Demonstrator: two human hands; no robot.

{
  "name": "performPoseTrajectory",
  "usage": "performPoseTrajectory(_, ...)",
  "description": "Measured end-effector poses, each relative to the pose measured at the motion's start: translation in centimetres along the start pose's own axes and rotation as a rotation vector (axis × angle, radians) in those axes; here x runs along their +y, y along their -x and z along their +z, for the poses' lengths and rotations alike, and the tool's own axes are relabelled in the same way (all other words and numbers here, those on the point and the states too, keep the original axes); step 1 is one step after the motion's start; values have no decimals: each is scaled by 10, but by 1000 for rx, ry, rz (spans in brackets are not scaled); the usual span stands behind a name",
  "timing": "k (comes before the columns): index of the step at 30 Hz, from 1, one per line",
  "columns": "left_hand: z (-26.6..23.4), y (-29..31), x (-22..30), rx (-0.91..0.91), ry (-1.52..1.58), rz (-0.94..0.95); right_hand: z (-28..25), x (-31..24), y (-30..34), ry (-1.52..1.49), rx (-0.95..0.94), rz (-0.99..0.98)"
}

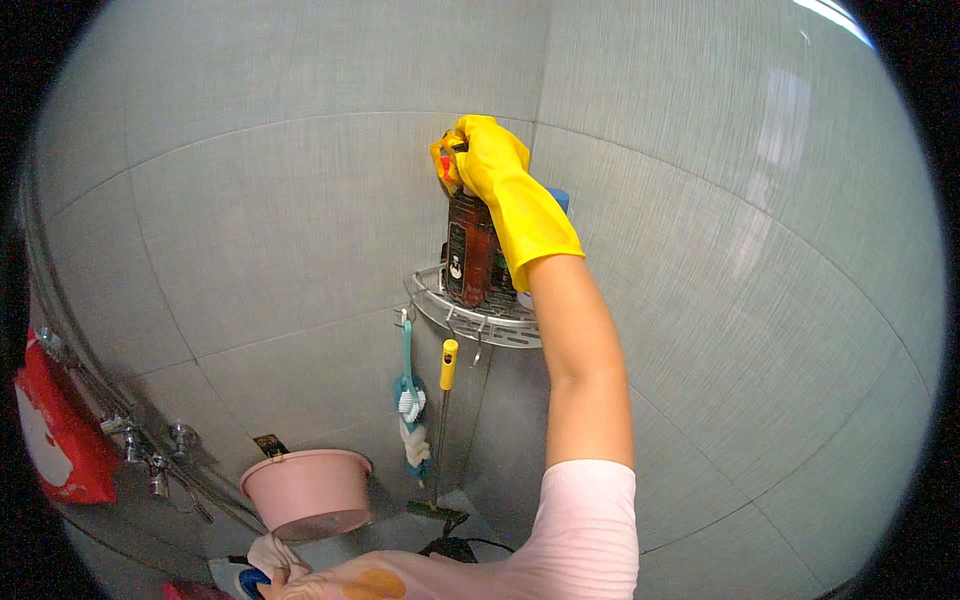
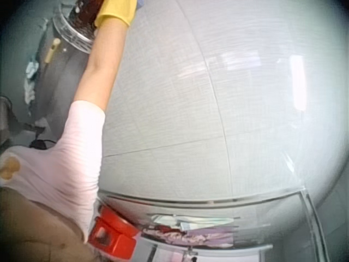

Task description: The person cleans a corner shower shelf using a cloth and a scraper tool, then wipes the surrounding wall. They subsequently pick up several bottles of toiletries from a window sill and place them onto the shelf. Finally, the person moves a red plastic stool from the shower area to the bathroom floor.

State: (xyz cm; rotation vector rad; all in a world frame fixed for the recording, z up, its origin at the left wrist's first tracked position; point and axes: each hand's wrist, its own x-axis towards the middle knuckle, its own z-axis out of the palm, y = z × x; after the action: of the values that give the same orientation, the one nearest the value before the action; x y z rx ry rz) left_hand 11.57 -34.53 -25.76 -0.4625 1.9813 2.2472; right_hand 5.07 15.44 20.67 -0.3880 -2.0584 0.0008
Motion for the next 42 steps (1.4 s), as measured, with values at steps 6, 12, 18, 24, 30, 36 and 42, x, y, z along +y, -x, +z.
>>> performPoseTrajectory(6, -7, -3, -2, -4, 7, -11, 10, 3, -6, -185, -24, 100)
performPoseTrajectory(12, -14, -7, -3, -10, 2, -19, 11, 12, -15, -300, -128, 127)
performPoseTrajectory(18, -16, -9, -4, -24, 6, -31, -2, 21, -18, -487, -319, 108)
performPoseTrajectory(24, -17, -9, -6, -35, 11, -31, -15, 19, -6, -686, -505, 130)
performPoseTrajectory(30, -21, -6, -6, -27, 22, -21, -6, 14, -6, -487, -379, 148)
performPoseTrajectory(36, -22, -4, -6, -20, 11, -22, -15, 7, -20, -489, -385, 95)
performPoseTrajectory(42, -23, -6, -5, -31, 6, -22, -22, -6, -29, -625, 114, 76)
